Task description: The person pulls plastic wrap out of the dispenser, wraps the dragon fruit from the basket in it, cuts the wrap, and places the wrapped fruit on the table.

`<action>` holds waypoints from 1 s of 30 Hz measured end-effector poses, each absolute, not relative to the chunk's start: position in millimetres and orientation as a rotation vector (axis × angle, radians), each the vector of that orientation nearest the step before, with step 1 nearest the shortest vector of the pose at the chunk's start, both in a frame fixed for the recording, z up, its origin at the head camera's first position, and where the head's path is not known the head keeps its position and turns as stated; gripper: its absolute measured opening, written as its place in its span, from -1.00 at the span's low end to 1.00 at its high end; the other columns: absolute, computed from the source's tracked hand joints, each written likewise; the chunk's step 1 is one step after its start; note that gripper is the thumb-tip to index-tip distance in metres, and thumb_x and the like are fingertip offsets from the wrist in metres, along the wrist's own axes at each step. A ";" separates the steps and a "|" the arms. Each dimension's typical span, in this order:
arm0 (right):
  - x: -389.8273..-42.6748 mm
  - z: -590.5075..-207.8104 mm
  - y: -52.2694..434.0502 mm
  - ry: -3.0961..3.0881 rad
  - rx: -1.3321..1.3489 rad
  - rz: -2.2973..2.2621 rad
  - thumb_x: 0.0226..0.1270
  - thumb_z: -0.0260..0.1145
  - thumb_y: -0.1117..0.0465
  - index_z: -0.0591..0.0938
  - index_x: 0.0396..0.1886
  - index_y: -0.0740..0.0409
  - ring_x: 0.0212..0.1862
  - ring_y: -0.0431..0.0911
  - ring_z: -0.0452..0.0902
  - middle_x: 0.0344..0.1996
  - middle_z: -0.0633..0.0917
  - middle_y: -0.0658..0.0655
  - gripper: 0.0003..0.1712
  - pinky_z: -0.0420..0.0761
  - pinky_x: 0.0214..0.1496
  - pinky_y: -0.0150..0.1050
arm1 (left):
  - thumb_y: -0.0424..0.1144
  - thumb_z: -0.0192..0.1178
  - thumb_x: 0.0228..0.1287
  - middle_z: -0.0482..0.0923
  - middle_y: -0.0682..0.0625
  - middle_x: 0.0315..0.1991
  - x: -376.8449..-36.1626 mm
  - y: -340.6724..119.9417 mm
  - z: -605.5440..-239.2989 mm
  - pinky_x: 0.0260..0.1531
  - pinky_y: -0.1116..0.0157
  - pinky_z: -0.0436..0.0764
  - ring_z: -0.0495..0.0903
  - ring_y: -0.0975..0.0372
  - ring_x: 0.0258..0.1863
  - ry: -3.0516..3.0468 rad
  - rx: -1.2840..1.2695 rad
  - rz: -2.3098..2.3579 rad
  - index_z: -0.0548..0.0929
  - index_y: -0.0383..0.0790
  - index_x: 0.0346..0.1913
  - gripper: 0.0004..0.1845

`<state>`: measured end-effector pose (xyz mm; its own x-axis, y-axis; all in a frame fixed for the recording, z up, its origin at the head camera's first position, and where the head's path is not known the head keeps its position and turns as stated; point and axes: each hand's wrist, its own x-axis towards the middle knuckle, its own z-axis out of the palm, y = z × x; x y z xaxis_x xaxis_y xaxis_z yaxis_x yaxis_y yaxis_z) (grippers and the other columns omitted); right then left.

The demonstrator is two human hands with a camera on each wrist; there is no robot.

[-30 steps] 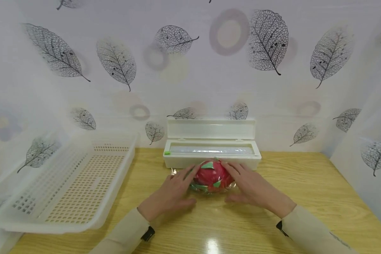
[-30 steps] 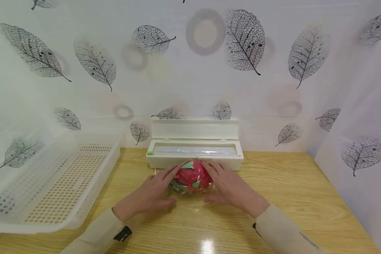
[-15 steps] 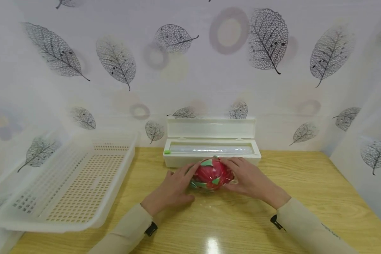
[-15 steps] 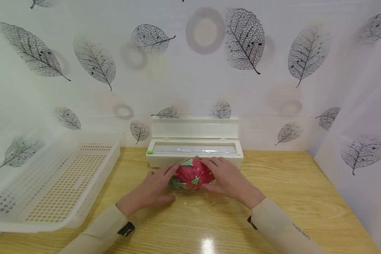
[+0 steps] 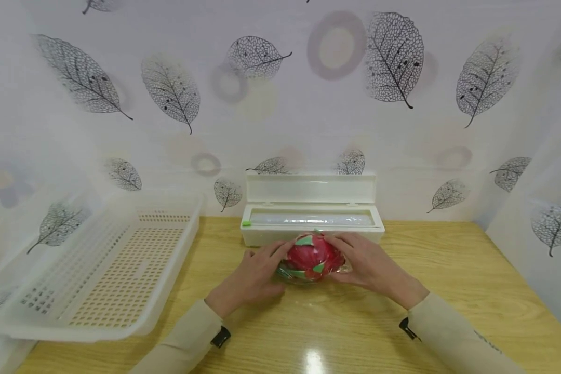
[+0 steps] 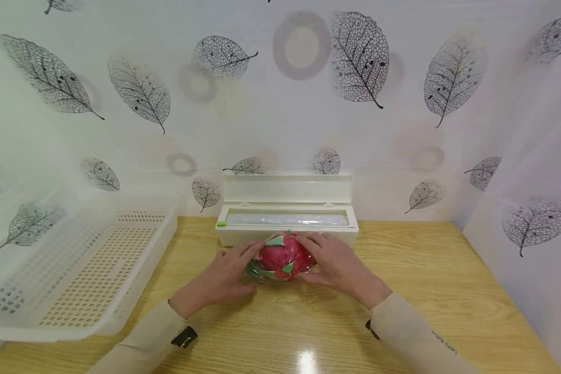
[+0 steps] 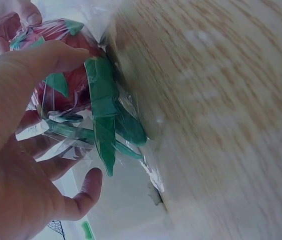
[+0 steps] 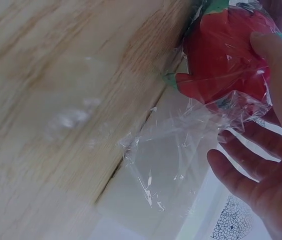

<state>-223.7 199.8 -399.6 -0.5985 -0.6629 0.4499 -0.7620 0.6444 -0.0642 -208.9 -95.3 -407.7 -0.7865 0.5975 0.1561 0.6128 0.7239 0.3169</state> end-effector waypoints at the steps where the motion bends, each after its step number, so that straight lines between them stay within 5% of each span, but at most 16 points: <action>1: -223.6 -399.8 199.8 -2.469 1.130 0.347 -0.09 0.70 -0.05 0.55 0.31 0.27 0.18 0.07 0.64 0.16 0.67 0.19 -0.03 0.69 0.20 -0.02 | -0.13 0.52 0.07 0.41 -0.08 0.44 -209.0 -95.2 -407.7 0.10 -0.12 0.48 0.50 0.05 0.35 -2.874 -1.011 -0.547 0.11 0.02 0.61 0.08; 16: -213.9 -396.9 196.3 -2.481 1.124 0.483 0.01 0.63 -0.08 0.59 0.28 0.21 0.00 -0.08 0.70 0.08 0.70 0.13 -0.14 0.76 -0.02 -0.19 | -0.06 0.39 0.24 0.51 -0.05 0.36 -206.4 -96.4 -404.9 0.08 -0.03 0.51 0.56 0.04 0.29 -2.887 -0.999 -0.661 0.29 -0.11 0.53 -0.16; 26: -203.6 -392.7 197.5 -2.637 1.014 0.549 0.06 0.56 -0.22 0.70 0.13 -0.02 -0.08 -0.20 0.67 -0.12 0.75 -0.07 -0.32 0.74 -0.09 -0.21 | 0.09 0.29 0.31 0.42 0.01 0.47 -204.4 -101.1 -402.0 0.29 -0.28 0.44 0.45 0.02 0.42 -2.978 -1.062 -0.834 0.30 0.05 0.54 -0.23; 30: -200.9 -392.0 199.0 -2.715 0.975 0.604 0.10 0.51 -0.24 0.73 0.07 -0.03 -0.13 -0.25 0.62 -0.18 0.74 -0.13 -0.39 0.69 -0.14 -0.27 | 0.04 0.30 0.32 0.51 -0.01 0.39 -205.3 -103.7 -398.7 0.32 -0.09 0.52 0.53 0.07 0.35 -2.991 -1.142 -0.945 0.34 -0.03 0.51 -0.26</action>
